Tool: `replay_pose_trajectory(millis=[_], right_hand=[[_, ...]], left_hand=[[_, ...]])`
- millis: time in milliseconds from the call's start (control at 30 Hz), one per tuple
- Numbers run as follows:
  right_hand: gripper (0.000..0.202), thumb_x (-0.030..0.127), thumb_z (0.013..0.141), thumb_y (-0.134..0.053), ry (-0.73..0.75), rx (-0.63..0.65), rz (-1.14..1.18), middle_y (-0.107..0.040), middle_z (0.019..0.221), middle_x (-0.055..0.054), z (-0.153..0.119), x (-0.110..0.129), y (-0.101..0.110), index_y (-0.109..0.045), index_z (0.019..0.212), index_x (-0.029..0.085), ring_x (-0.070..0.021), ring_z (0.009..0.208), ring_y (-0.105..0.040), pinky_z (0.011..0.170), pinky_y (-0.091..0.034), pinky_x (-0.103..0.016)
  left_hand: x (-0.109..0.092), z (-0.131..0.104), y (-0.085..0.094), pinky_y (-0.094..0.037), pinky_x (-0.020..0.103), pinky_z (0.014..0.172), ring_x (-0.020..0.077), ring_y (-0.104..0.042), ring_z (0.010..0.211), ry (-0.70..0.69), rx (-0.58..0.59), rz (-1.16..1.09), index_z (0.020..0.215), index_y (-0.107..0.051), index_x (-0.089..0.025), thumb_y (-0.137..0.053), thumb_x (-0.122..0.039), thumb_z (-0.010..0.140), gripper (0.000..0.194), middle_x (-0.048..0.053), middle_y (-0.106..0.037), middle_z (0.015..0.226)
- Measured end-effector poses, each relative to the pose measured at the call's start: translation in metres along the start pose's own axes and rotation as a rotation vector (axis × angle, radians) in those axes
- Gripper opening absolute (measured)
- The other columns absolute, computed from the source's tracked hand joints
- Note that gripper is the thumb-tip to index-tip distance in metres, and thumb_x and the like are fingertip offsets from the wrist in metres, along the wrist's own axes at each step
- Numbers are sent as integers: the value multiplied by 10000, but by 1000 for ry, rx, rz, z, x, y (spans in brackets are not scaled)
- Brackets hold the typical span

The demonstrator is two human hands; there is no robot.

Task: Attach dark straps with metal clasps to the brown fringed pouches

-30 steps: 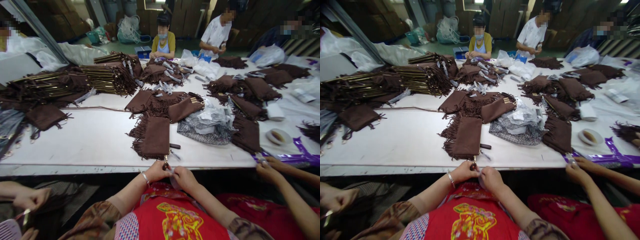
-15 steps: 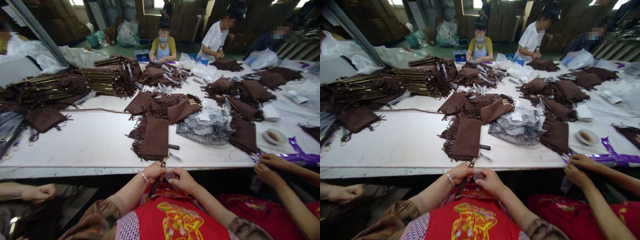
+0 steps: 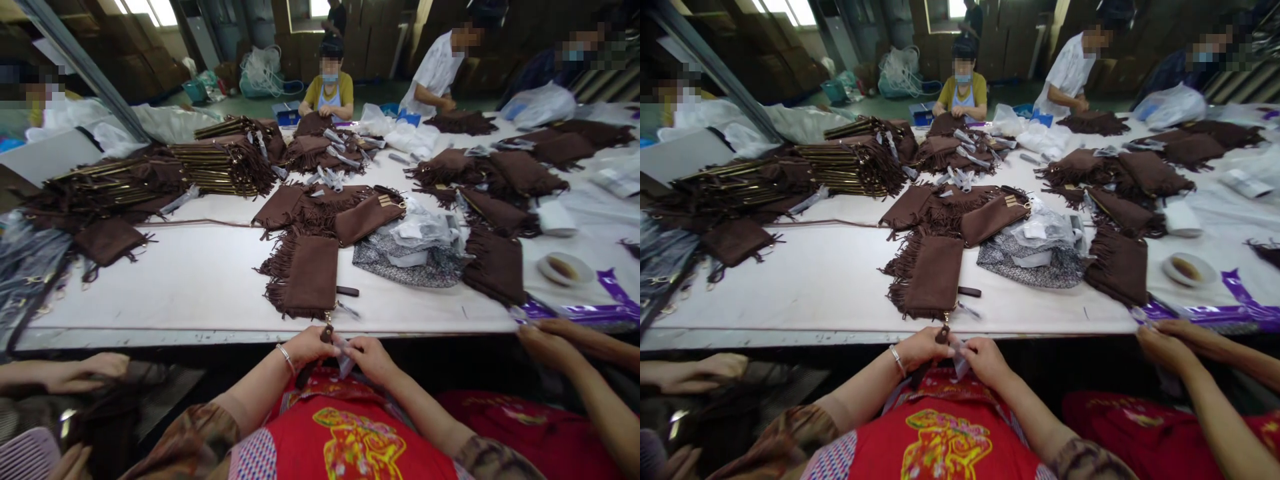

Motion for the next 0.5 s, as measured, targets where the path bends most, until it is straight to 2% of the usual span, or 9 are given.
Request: replay_pose_trajectory(millis=[133,267,400,500], right_hand=[[273,326,808,-530,5,-2,-9,-658,648,-8,0,-3,-3,-704,681,158,-146,645,-563,621,-386,-227],[243,312,811,-541,91,-13,-47,-678,755,-27,-4,0,-1,-735,750,180,-159,732,-580,677,-394,-245],[238,310,814,-544,71,-127,-16,-667,758,-31,-17,-8,19,-733,745,182,-165,760,-583,715,-400,-261],[259,343,822,-543,28,-185,94,-672,772,-36,-35,-18,30,-729,765,173,-165,752,-593,708,-418,-258]], left_hand=[[-1,-2,4,-335,216,485,86,-466,514,-27,-64,99,791,-665,-139,-772,-233,524,303,-50,-565,585],[-1,-6,7,-311,213,471,77,-423,483,-16,-101,68,641,-595,-138,-791,-277,536,262,-59,-491,515],[2,-11,1,-381,220,511,69,-437,504,-22,-65,-69,820,-573,-168,-660,-496,705,359,-55,-481,627],[14,-17,-8,-440,243,596,85,-517,597,-15,25,-204,899,-585,-161,-598,-553,750,419,-16,-532,732]])
Point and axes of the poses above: each hand's wrist, its own z-axis towards the middle knuckle, its own y-axis out of the back of the hand, x = y × z, the point moved 10 cm from there along z, towards the middle knuckle
